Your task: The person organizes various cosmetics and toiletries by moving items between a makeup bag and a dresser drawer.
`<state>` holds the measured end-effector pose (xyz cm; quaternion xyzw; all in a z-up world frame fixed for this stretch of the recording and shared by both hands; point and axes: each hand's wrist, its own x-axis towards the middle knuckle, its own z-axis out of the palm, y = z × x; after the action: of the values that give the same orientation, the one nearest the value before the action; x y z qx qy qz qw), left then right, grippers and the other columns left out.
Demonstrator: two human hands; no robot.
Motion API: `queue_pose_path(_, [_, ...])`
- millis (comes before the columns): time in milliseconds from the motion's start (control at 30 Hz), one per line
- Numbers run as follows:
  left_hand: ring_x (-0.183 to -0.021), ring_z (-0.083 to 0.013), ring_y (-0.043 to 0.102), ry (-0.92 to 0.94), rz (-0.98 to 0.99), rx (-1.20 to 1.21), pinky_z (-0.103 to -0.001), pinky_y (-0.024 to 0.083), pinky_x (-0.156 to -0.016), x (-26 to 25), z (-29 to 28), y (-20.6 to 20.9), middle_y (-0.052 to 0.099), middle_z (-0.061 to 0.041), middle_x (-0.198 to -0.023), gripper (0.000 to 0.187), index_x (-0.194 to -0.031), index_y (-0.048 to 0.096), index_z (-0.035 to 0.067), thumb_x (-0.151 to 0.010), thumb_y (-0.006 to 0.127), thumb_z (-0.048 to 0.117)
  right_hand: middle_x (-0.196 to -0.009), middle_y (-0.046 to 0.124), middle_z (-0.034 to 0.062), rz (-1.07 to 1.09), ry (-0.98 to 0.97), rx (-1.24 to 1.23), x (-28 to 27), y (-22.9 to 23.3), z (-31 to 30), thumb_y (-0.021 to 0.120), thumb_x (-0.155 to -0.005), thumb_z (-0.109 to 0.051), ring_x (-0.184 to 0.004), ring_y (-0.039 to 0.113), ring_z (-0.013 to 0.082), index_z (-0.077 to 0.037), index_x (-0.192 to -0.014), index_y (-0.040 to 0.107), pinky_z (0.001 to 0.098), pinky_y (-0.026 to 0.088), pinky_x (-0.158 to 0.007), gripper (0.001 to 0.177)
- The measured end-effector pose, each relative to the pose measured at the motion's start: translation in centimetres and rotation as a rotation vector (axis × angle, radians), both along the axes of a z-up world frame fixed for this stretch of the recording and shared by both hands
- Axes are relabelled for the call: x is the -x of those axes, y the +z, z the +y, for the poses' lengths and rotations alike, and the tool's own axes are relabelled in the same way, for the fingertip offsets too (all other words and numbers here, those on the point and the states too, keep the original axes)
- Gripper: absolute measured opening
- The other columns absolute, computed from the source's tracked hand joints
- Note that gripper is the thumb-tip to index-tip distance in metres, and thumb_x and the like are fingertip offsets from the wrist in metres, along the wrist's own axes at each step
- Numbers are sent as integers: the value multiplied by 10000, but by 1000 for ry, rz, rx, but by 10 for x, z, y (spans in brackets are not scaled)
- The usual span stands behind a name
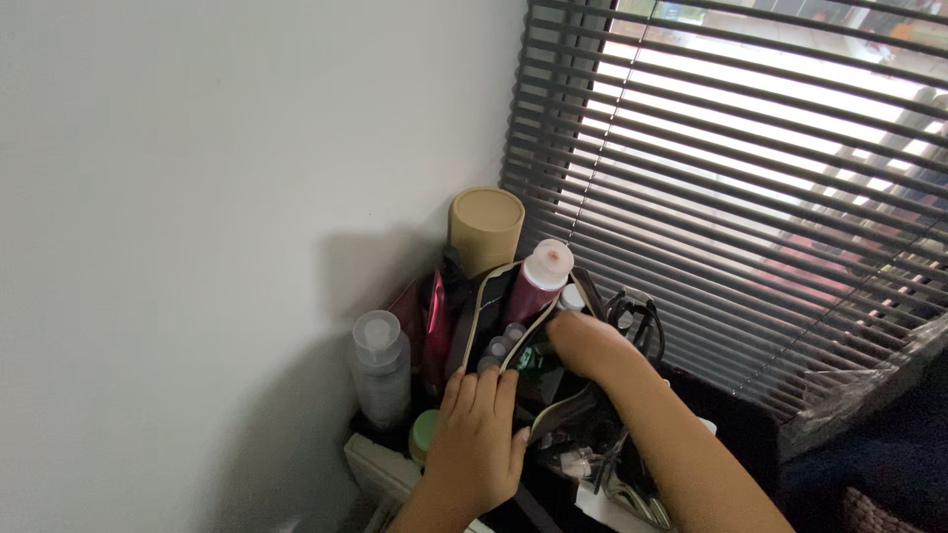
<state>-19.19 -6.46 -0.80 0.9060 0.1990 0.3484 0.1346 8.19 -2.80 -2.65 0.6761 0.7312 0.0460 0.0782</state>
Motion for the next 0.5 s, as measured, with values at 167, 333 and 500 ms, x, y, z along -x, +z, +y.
queue_pose_path(167, [-1105, -381, 531, -18, -46, -28, -568, 335, -1094, 2, 0, -1, 548, -244, -1210, 636, -1314, 515, -128, -824, 684, 241, -999, 738, 154, 127, -193, -95, 13, 26, -9, 666, -832, -98, -977, 720, 336, -98, -940, 785, 438, 579, -840, 161])
queue_pose_path(333, [-1075, -377, 529, -29, -49, -8, -558, 348, -1077, 3, 0, 1, 546, -238, -1189, 632, -1315, 517, -128, -819, 682, 228, -967, 747, 147, 93, -154, -234, 6, 14, -13, 643, -797, -56, -950, 727, 327, -74, -906, 777, 426, 592, -804, 174])
queue_pose_path(500, [-1058, -396, 523, -28, -67, -26, -548, 361, -1056, 5, -2, 4, 548, -246, -1187, 627, -1311, 521, -113, -804, 692, 213, -1009, 759, 128, -195, -178, -101, 4, 13, -22, 606, -917, -81, -986, 735, 278, -71, -955, 770, 371, 598, -851, 168])
